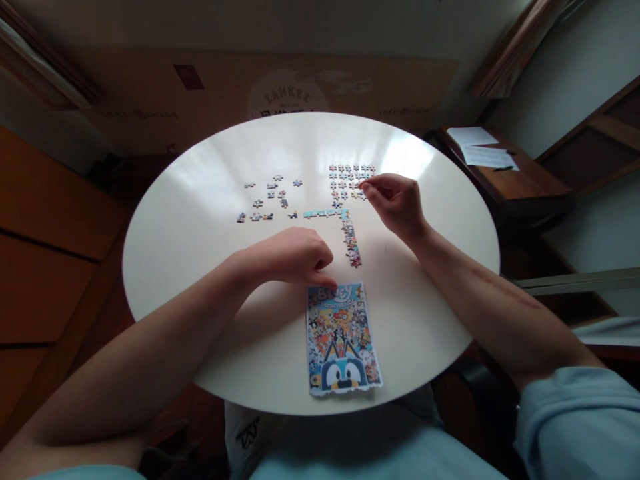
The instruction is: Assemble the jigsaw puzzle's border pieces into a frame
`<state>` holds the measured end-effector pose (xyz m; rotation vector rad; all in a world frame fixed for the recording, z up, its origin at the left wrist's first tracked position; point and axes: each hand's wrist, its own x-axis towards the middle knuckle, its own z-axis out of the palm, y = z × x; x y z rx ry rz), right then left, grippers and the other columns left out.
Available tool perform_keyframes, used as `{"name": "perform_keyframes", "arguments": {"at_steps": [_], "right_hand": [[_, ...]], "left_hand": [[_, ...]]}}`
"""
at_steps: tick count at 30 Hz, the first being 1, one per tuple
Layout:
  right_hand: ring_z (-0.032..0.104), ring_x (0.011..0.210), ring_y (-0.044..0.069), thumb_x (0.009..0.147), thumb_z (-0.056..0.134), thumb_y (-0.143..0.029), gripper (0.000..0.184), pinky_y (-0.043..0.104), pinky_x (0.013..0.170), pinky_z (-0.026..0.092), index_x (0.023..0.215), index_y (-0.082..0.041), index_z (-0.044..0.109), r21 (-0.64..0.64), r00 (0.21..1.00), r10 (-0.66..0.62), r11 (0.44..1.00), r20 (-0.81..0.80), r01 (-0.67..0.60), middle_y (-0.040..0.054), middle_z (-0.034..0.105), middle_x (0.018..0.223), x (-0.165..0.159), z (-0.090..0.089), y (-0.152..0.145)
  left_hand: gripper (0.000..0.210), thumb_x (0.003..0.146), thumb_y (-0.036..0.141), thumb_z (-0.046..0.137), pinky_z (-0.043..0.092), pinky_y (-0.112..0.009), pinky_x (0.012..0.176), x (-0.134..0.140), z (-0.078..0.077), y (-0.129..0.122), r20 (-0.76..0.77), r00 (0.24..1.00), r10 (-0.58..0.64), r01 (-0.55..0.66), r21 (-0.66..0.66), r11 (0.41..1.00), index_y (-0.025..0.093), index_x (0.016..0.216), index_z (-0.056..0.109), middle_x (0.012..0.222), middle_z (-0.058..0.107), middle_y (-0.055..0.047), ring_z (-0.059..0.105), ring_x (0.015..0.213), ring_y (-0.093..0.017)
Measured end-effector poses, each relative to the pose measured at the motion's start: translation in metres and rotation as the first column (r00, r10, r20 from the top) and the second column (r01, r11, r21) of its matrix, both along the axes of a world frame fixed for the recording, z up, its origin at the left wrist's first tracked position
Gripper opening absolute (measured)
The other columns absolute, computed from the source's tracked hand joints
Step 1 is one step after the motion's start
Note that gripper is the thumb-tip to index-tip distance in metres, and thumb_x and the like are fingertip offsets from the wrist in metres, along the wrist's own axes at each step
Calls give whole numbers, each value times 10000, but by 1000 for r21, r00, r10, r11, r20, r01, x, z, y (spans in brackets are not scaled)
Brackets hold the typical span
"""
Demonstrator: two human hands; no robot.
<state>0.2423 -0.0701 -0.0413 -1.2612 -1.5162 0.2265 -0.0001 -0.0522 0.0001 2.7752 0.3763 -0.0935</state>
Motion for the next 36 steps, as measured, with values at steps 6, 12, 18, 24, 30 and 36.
{"name": "perform_keyframes", "arguments": {"at_steps": [6,12,18,24,30,36], "right_hand": [[667,748,174,902,646,-315,163,345,680,557,887,-200,760,-23,1000,-18,1000,10,19,28,731,800,1,-1,1],[678,756,181,899,648,-295,147,354,686,570,865,-197,752,-7,1000,7,1000,-8,-7,41,733,805,-1,1,0],[689,801,186,912,634,-313,162,351,703,579,887,-198,746,-37,1000,-7,999,7,7,41,741,831,-1,1,0],[684,763,181,910,630,-298,144,356,684,575,885,-203,735,-8,1000,5,1000,-30,-5,41,740,837,-3,7,-3],[705,819,195,911,614,-317,162,364,710,596,881,-207,730,-36,1000,-13,999,-24,12,37,750,854,-6,10,-5],[715,808,190,897,629,-296,143,371,731,602,873,-208,739,-40,997,1,999,-71,-4,31,771,870,-8,9,-6]], "left_hand": [[441,792,419,743,242,-312,523,1,3,-2,-23,1000,-12,12,0,1000,203,536,456,509,472,27,367,496,-124],[489,812,482,711,247,-317,530,0,6,-2,-17,1000,3,-3,-8,1000,204,518,436,486,451,25,356,484,-125],[489,800,485,718,232,-317,533,-1,4,-2,-7,1000,4,-4,-20,1000,201,514,440,483,443,26,340,481,-120],[558,924,535,520,233,-320,541,-2,9,3,33,996,80,-80,-17,997,198,502,379,458,385,16,309,465,-122],[552,981,510,361,260,-308,554,-9,13,15,237,937,258,-258,-30,966,212,524,277,482,326,17,281,474,-127],[500,974,410,381,301,-275,574,-15,9,21,417,818,396,-374,-136,917,224,522,277,498,250,42,235,486,-102]]}}
